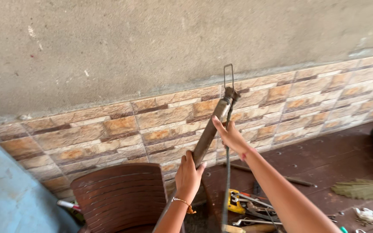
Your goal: The person sweeps a wooden table with a broom, then picks up tools including a pump, a hammer, and wrenches and places them onto a metal cabinet by hand.
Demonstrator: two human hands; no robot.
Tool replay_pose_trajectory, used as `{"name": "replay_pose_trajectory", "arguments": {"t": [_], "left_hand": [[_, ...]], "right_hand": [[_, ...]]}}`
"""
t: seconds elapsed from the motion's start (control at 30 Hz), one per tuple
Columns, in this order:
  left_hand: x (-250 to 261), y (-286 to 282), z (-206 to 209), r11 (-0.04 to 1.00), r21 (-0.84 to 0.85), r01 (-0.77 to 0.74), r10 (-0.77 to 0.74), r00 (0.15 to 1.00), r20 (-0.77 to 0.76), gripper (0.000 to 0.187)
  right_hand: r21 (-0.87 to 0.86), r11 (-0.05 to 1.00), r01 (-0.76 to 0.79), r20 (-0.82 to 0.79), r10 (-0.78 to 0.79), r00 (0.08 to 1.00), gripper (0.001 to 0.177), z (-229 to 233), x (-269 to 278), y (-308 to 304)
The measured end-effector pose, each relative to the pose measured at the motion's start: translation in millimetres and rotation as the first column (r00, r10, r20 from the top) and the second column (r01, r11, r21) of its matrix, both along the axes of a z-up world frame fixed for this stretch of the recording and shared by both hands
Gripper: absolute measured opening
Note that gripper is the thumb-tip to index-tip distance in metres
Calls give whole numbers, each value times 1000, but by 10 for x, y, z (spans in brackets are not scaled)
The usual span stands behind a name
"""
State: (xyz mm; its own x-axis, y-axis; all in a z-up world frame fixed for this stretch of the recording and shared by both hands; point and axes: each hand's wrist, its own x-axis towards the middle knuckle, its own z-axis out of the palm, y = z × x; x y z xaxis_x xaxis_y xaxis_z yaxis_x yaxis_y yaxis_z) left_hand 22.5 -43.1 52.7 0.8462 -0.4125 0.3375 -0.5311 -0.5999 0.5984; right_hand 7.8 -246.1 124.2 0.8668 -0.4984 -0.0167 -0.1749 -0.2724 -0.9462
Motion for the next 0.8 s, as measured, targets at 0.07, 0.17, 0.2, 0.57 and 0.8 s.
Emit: {"name": "replay_pose_trajectory", "arguments": {"t": [0.07,0.17,0.2,0.57,0.8], "left_hand": [[-54,-108,70,1000,-22,3,-2,998,70,54],[-164,-280,147,1000,-15,-1,4,983,184,56],[-203,-327,162,1000,18,-11,7,974,227,57],[-545,-580,454,962,135,236,-265,926,269,66],[87,-805,682,811,-72,581,-577,774,-259,81]], "right_hand": [[-226,973,46,-93,-69,993,108,232,-53,-60],[-404,901,159,7,-171,985,99,491,-124,-103],[-394,906,153,-48,-187,981,96,548,-149,-133],[-411,833,371,157,-336,929,59,428,-334,-577],[-341,896,284,156,-244,957,43,456,-627,-464]]}}
